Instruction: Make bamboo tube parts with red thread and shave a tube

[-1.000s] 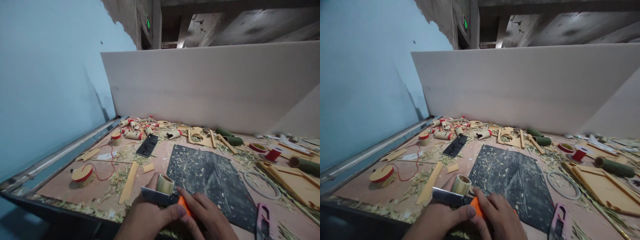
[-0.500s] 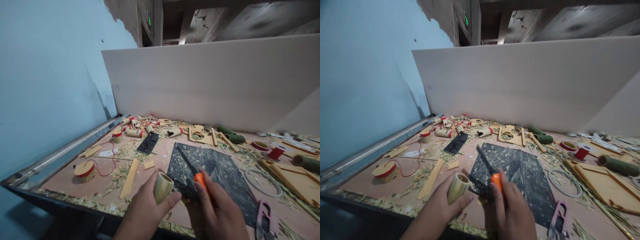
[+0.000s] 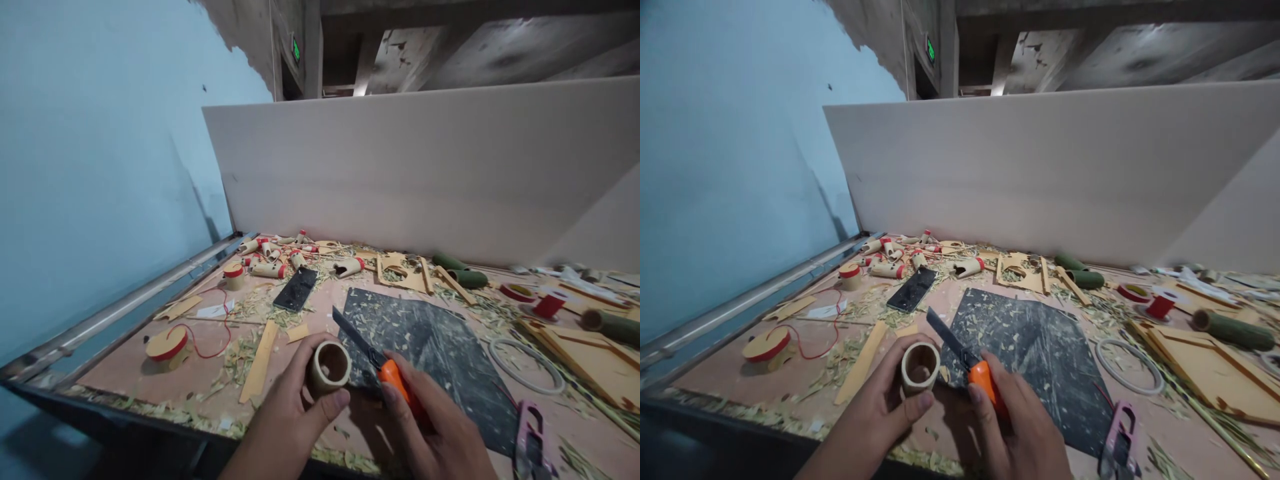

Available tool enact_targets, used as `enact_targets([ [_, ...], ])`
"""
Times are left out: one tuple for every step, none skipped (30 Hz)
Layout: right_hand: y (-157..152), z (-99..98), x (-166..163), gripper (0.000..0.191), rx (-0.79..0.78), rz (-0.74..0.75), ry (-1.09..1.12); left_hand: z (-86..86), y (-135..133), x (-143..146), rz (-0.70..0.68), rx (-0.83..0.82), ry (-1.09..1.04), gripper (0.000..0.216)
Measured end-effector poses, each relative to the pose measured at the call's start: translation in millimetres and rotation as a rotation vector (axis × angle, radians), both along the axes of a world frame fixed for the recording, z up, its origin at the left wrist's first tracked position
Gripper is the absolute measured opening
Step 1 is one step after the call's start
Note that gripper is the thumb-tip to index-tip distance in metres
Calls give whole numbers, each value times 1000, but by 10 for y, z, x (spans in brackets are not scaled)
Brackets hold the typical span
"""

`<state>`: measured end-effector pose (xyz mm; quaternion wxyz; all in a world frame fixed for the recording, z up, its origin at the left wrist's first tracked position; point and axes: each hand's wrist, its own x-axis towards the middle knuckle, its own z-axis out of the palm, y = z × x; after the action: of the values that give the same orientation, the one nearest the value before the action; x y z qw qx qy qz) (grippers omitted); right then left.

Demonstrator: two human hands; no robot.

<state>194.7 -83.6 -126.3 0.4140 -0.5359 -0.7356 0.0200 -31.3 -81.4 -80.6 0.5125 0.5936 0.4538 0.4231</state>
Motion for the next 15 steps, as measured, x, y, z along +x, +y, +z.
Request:
enact_targets([
  [-2, 0, -6, 39, -3, 0, 3, 4, 1, 3, 3, -17, -22, 53],
  [-9, 1, -15, 40, -10, -9, 13, 10, 1, 6, -1, -36, -37, 51],
  [-19, 4, -27, 40, -18, -19, 30, 15, 0, 9, -5, -49, -49, 50],
  [-31, 9, -41, 41, -23, -30, 54, 18, -1, 11, -6, -57, -51, 50],
  [-45, 14, -56, 42, -33, -39, 82, 20, -3, 11, -1, -59, -41, 50],
  [-59, 20, -70, 42, -40, -44, 111, 20, -4, 9, 10, -56, -24, 52],
  [-71, 26, -84, 42, -45, -42, 136, 18, -6, 5, 22, -50, -2, 56],
  [-82, 31, -95, 42, -48, -35, 153, 14, -8, 0, 30, -44, 21, 60],
  [-91, 34, -104, 42, -51, -30, 166, 12, -10, -5, 34, -43, 44, 65],
  [-97, 36, -110, 42, -54, -29, 177, 11, -13, -10, 32, -46, 67, 69],
  [-101, 36, -114, 43, -54, -29, 185, 13, -17, -11, 30, -52, 91, 71],
  [-102, 35, -116, 43, -54, -31, 193, 20, -22, -9, 25, -65, 115, 72],
  [-101, 33, -115, 44, -53, -32, 198, 31, -30, -3, 21, -85, 139, 73],
  [-98, 30, -112, 45, -50, -37, 200, 44, -39, 7, 22, -107, 157, 74],
  [-94, 27, -107, 45, -46, -45, 199, 60, -49, 19, 34, -127, 171, 74],
])
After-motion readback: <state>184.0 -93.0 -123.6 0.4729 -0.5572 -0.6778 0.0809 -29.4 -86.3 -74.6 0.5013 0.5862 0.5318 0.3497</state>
